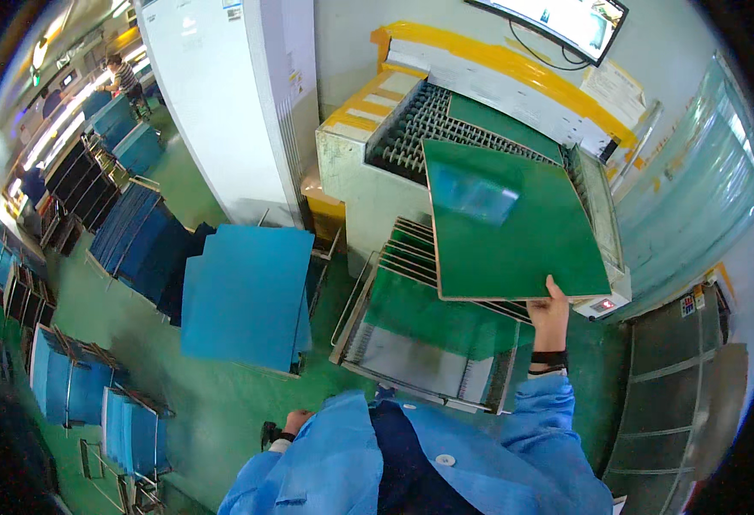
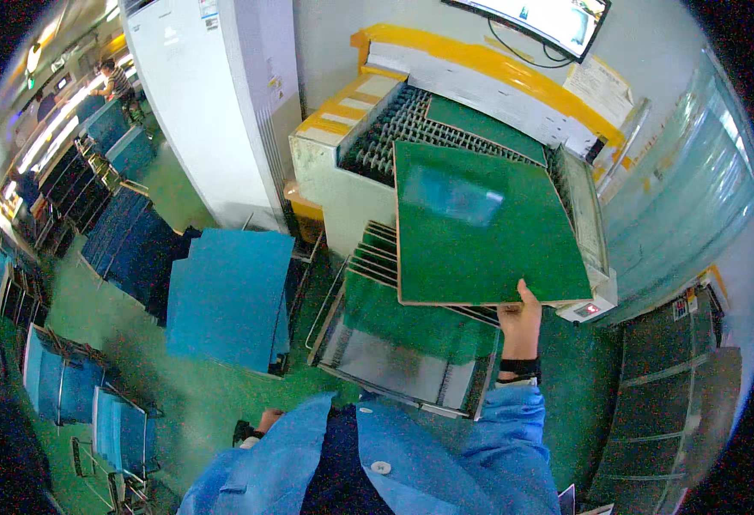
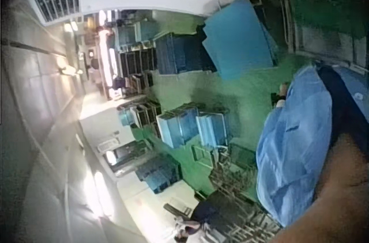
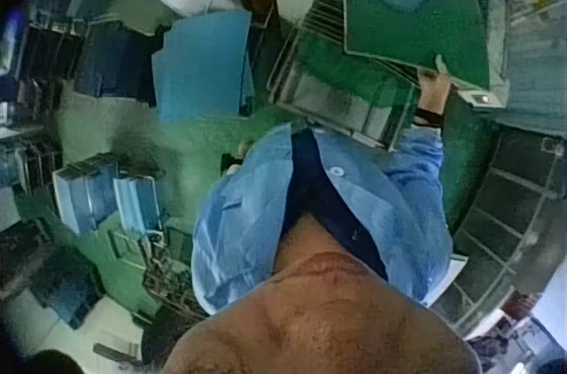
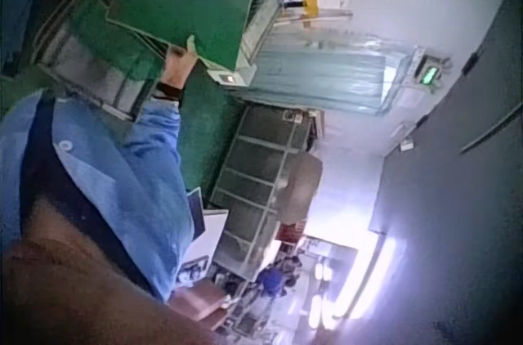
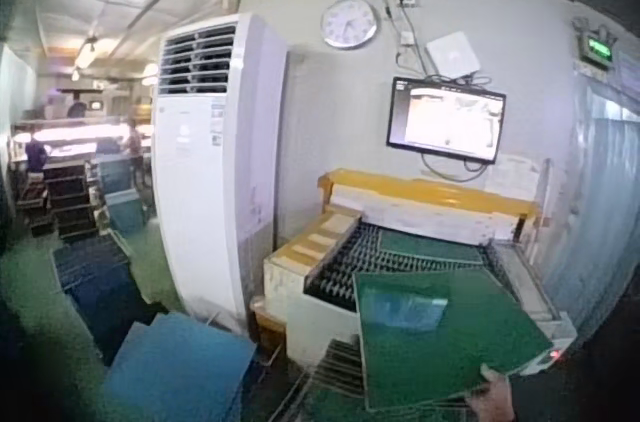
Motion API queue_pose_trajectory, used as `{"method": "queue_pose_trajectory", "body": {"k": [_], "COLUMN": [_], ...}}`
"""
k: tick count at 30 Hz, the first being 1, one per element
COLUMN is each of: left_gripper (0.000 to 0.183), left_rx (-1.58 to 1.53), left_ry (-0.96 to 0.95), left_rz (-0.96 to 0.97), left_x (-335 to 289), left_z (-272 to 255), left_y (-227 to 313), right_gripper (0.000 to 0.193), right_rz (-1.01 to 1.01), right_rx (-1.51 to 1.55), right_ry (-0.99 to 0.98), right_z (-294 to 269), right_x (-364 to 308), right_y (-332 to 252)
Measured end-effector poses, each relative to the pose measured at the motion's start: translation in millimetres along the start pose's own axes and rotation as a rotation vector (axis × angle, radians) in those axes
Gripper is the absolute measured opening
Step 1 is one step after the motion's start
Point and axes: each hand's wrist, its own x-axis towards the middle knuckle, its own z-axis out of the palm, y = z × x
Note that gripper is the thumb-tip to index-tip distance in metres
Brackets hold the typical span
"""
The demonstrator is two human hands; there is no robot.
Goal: Moving a metal rack and loading green boards from a slot rack onto the roller intake of a processing machine.
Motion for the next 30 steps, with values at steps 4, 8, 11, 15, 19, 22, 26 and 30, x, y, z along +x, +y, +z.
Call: {"method": "queue_pose_trajectory", "body": {"k": [4,8,11,15,19,22,26,30], "left_gripper": [0.045,0.043,0.042,0.042,0.044,0.044,0.044,0.043], "left_rx": [-0.125,-0.064,-0.387,-0.260,-0.229,-0.175,-0.178,-0.215], "left_ry": [0.015,0.050,0.042,0.084,0.099,0.088,0.102,0.089], "left_rz": [0.091,0.079,-0.012,-0.068,-0.056,-0.091,-0.085,-0.129], "left_x": [-9.9,-1.1,9.9,-11.8,-9.1,-28.2,-33.5,-35.3], "left_z": [7.7,15.3,29.8,15.1,17.1,2.2,-2.7,-4.1], "left_y": [-19.1,-32.0,-55.3,-7.0,-5.3,33.5,42.0,52.6], "right_gripper": [0.011,0.010,0.011,0.021,0.029,0.029,0.031,0.031], "right_rz": [0.009,0.062,0.140,0.363,0.470,0.524,0.522,0.522], "right_rx": [0.096,0.166,0.081,-0.108,-0.230,-0.243,-0.295,-0.226], "right_ry": [0.094,0.043,0.048,0.005,-0.023,-0.064,-0.062,-0.053], "right_z": [21.9,14.0,30.0,31.0,23.6,20.9,28.4,25.7], "right_x": [21.9,63.4,78.3,90.1,112.8,124.2,134.7,148.0], "right_y": [21.5,30.7,40.3,46.5,56.2,49.3,47.2,49.4]}}
